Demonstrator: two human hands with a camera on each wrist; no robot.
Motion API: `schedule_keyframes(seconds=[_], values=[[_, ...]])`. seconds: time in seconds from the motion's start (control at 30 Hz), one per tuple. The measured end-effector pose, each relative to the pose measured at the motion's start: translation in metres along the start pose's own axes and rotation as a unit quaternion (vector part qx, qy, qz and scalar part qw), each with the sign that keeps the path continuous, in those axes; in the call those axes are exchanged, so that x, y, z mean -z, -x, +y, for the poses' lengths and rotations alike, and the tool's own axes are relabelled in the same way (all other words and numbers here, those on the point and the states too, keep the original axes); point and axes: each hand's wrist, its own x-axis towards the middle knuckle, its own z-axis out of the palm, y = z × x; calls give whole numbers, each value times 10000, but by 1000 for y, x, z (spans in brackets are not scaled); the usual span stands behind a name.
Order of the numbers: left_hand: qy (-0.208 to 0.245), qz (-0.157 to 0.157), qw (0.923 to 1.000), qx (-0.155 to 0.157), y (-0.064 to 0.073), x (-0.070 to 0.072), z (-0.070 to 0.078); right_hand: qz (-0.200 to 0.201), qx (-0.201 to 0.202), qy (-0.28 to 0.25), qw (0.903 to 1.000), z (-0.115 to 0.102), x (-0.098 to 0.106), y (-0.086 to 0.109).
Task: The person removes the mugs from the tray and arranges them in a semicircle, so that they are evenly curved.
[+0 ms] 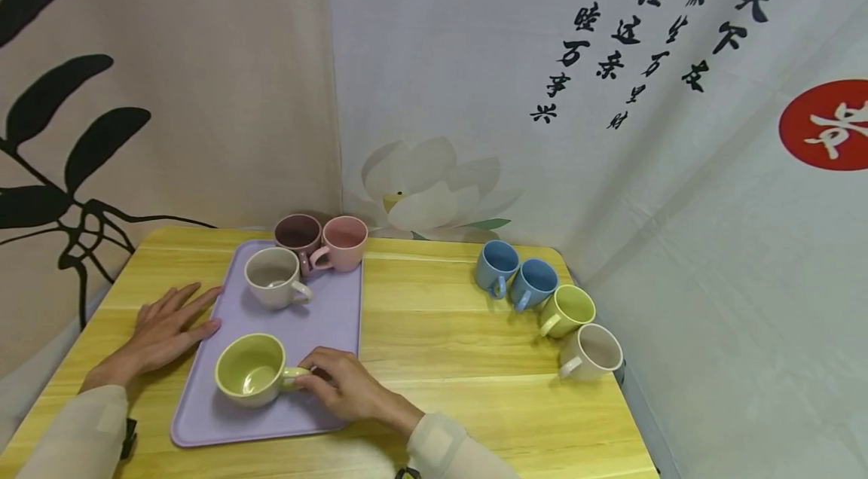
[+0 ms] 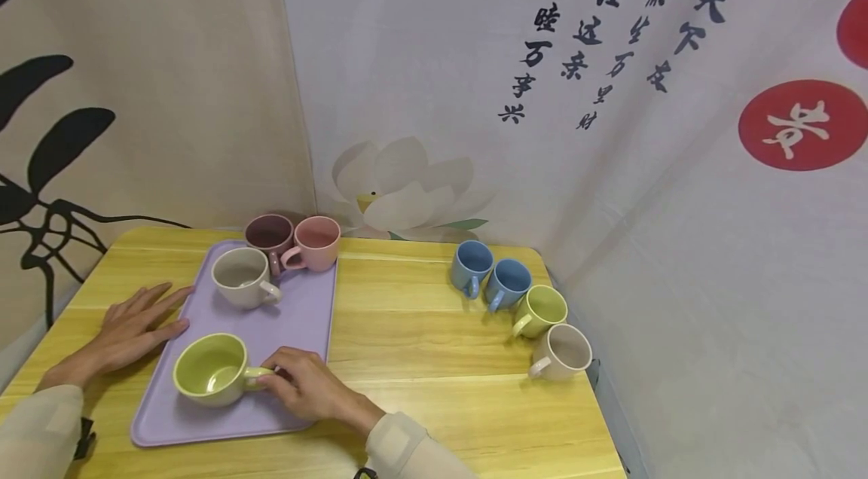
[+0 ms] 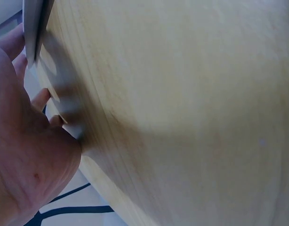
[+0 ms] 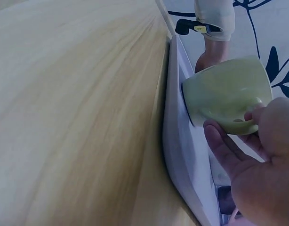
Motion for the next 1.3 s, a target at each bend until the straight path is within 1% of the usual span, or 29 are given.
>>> schedule_keyframes(seconds=[0.1, 0.3, 0.47, 0.53, 0.63, 0.73, 0.87, 0.97, 1.07, 1.3], values=[[16, -21, 10000, 12, 0, -1, -1, 9, -134, -213, 9997, 0, 3, 3], [6, -22, 10000, 35, -1, -1, -1, 278, -69, -617, 9977, -3, 11, 9], [39, -31, 10000, 66, -1, -1, 0, 497, -149, -1210, 9913, 1, 18, 16], [32, -40, 9999, 89, -1, -2, -1, 632, -119, -1330, 9890, 4, 22, 19], [-2, -41, 9999, 105, -1, -2, -1, 881, -37, -1275, 9879, 8, 27, 25], [5, -29, 10000, 88, -1, -2, -1, 1083, -67, -1267, 9860, 11, 34, 30], [64, -40, 9999, 70, 0, -2, -1, 1223, -367, -1581, 9791, 13, 44, 36], [69, -54, 9999, 70, -1, -1, -1, 1331, -628, -1903, 9706, 15, 52, 41], [42, -51, 10000, 61, -1, -1, -1, 1501, -858, -1939, 9657, 18, 58, 45], [49, -82, 9999, 113, 0, -1, 0, 1923, -1264, -1764, 9570, 26, 69, 54]])
